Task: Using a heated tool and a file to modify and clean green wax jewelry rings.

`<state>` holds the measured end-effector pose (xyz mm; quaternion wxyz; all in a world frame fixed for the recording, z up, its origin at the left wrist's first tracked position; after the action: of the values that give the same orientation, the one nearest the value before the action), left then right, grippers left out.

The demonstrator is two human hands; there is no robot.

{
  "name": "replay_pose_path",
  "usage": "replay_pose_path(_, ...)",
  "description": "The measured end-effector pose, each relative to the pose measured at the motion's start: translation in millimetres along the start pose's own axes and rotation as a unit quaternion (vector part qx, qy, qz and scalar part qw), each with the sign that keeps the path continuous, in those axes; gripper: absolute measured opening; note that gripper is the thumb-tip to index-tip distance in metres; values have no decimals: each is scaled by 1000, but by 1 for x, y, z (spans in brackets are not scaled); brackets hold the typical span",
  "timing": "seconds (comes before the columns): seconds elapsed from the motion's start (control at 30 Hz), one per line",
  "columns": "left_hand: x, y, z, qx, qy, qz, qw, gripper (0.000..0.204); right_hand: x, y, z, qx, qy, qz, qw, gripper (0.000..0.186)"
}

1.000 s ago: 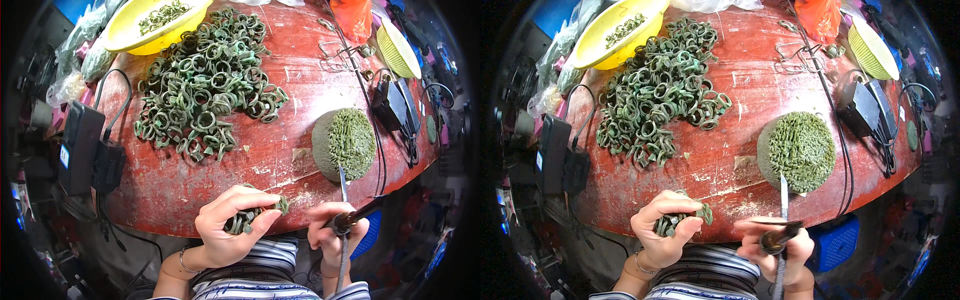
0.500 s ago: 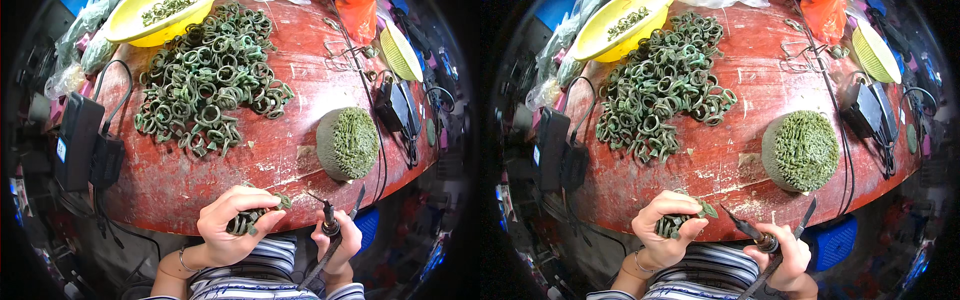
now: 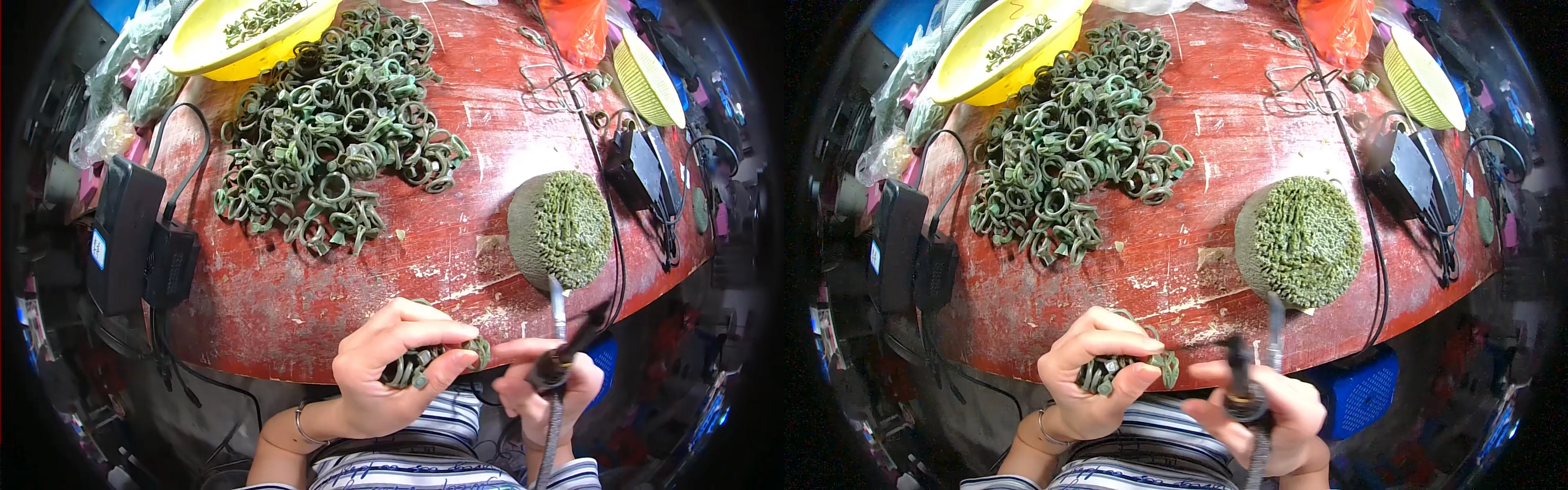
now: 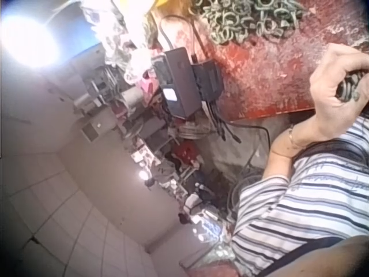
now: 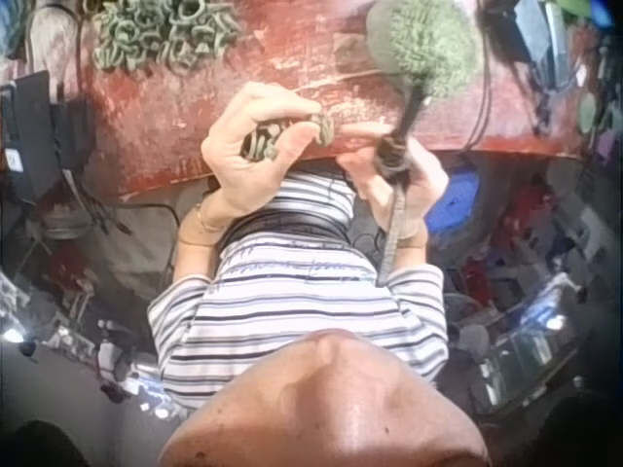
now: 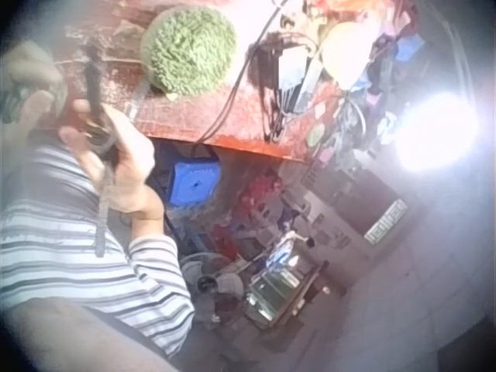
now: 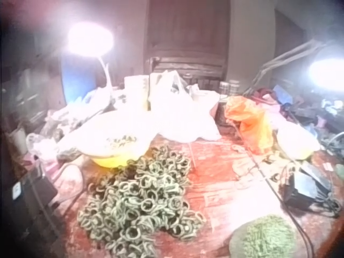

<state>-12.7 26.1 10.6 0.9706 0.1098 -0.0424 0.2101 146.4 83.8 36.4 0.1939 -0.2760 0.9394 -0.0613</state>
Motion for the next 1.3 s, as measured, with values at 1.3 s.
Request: replay_pose_path(1.3,-3,4,-6,-90,-64,-74,991,24,5,3,-2,-43,192,80,977,21)
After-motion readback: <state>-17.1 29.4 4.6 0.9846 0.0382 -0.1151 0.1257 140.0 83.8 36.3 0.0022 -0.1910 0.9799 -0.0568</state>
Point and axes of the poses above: each hand's wrist, its own y-axis towards the middle knuckle, its own x-axis out of the palm, z = x × y, the point moved 2 cm from there along y, towards the middle knuckle, and after that the axes turned 10 degrees about -y, right-handed, at the moved point
